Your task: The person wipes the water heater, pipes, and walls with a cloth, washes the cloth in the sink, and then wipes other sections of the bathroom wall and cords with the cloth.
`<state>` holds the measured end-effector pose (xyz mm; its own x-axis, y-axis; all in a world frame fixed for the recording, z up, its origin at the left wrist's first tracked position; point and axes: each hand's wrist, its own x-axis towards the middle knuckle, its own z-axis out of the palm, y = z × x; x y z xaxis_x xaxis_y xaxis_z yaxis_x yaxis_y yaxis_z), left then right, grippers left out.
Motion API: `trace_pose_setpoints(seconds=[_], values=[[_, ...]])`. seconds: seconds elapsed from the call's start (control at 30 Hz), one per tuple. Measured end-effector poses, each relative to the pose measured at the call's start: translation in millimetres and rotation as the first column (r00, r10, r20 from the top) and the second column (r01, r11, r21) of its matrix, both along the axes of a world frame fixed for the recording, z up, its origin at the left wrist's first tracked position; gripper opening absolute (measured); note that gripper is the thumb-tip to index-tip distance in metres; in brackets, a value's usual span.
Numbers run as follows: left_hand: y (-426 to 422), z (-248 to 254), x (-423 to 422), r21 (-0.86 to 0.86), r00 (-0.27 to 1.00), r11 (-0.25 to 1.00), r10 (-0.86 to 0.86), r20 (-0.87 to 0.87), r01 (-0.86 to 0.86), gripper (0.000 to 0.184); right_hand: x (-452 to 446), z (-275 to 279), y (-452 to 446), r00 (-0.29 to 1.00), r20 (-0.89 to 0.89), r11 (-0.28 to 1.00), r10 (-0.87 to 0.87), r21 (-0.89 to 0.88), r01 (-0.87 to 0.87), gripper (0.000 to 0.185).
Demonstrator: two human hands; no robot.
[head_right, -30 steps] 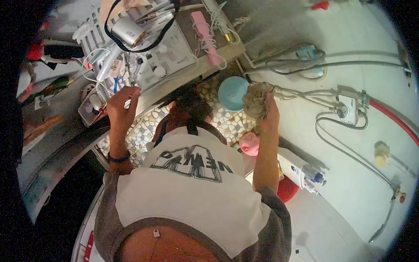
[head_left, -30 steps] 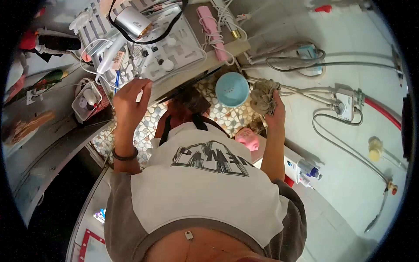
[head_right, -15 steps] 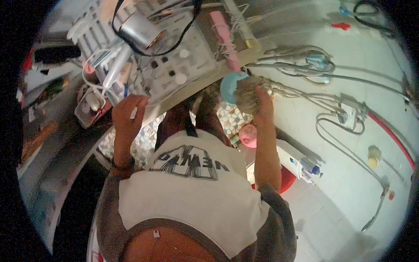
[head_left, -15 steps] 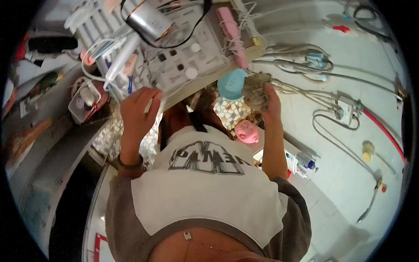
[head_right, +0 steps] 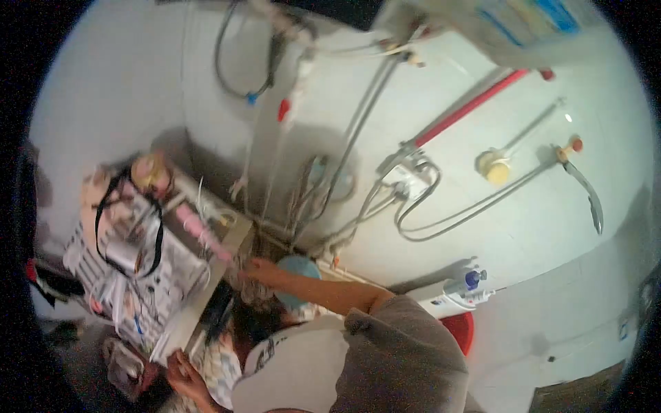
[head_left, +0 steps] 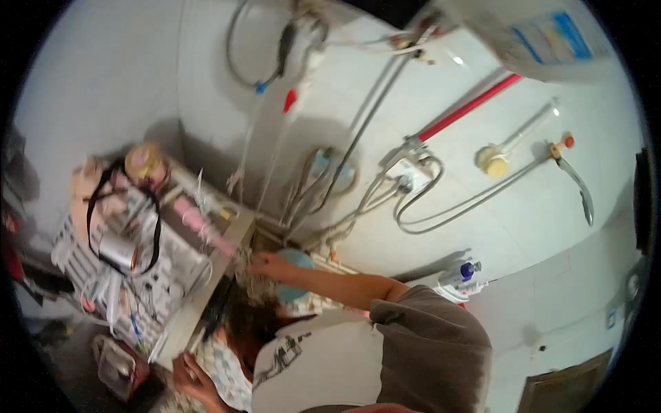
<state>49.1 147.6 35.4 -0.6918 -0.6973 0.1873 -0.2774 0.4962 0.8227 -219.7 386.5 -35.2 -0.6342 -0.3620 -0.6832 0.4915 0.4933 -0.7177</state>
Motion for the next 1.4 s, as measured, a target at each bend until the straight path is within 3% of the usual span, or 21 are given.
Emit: trace_pose_setpoints(seconds=[0.07,0.13,0.2,0.3,0.4,0.43,0.53,0.6,0.63,0.67,0.7,0.77,0.87,0.97,1.13,1.27,1.33,1.4], values=[[45,57,3,-0.421,0.958,0.907,0.141,0.248,-0.025,0.031,-1,36,21,0.997,0.025,0.997,0.072,-0.005,-0.072,0.100],[63,-1,16,-0.252,0.988,0.958,0.149,0.030,-0.137,0.031,-2,40,45,0.995,0.083,0.995,0.049,-0.088,-0.042,0.100],[75,3,16,-0.238,0.990,0.969,0.031,-0.139,-0.064,0.034,-5,20,68,0.999,0.033,0.998,0.016,-0.062,-0.014,0.102],[77,31,34,-0.382,0.992,0.921,-0.022,0.123,0.068,0.036,8,27,90,1.000,0.013,0.995,0.018,-0.098,-0.017,0.099],[80,40,49,-0.262,0.997,0.962,-0.082,0.015,0.083,0.039,31,3,107,0.996,-0.002,0.982,-0.091,-0.169,0.089,0.097],[74,29,56,-0.185,0.969,0.980,-0.024,0.248,0.072,0.041,40,10,110,0.998,0.001,0.991,-0.060,-0.118,0.060,0.097],[69,15,85,-0.330,0.990,0.941,-0.111,-0.084,0.077,0.042,72,-7,112,0.995,0.062,0.992,-0.082,-0.087,0.088,0.100],[66,16,107,-0.236,0.980,0.961,-0.172,-0.100,0.144,0.020,113,-22,107,0.967,0.131,0.967,-0.218,-0.108,0.233,0.103],[66,23,121,-0.287,0.981,0.948,-0.173,-0.090,0.141,0.021,135,18,100,0.947,0.161,0.954,-0.278,-0.065,0.292,0.103],[68,28,135,-0.335,0.981,0.932,-0.174,-0.080,0.138,0.022,141,-4,102,0.960,0.145,0.965,-0.240,-0.072,0.253,0.104],[68,25,149,-0.246,0.986,0.963,-0.137,-0.091,0.111,0.023,145,-26,101,0.972,0.122,0.974,-0.201,-0.085,0.212,0.105],[69,20,176,-0.245,0.993,0.968,-0.085,-0.087,0.062,0.025,171,18,84,0.971,0.110,0.977,-0.210,-0.024,0.214,0.108],[75,15,205,-0.225,0.989,0.974,-0.025,-0.143,-0.008,0.027,177,-9,74,0.991,0.055,0.983,-0.124,-0.127,0.130,0.110],[83,7,233,-0.158,0.981,0.985,0.033,-0.192,-0.064,0.026,191,7,58,0.998,-0.014,0.991,-0.066,-0.117,0.064,0.097],[98,14,242,-0.231,0.964,0.969,0.028,-0.264,-0.091,0.024,187,8,61,0.991,-0.135,0.989,0.027,-0.139,-0.046,0.091],[111,16,243,-0.184,0.948,0.978,0.031,-0.317,-0.094,0.020,169,3,93,0.985,-0.166,0.994,0.043,-0.090,-0.059,0.085],[116,17,244,-0.194,0.942,0.975,0.035,-0.333,-0.104,0.019,165,14,116,0.970,-0.240,0.998,-0.047,0.028,0.055,0.077],[121,15,247,-0.211,0.940,0.972,0.023,-0.340,-0.101,0.019,153,24,135,0.909,-0.412,0.958,0.062,0.279,0.061,0.070]])
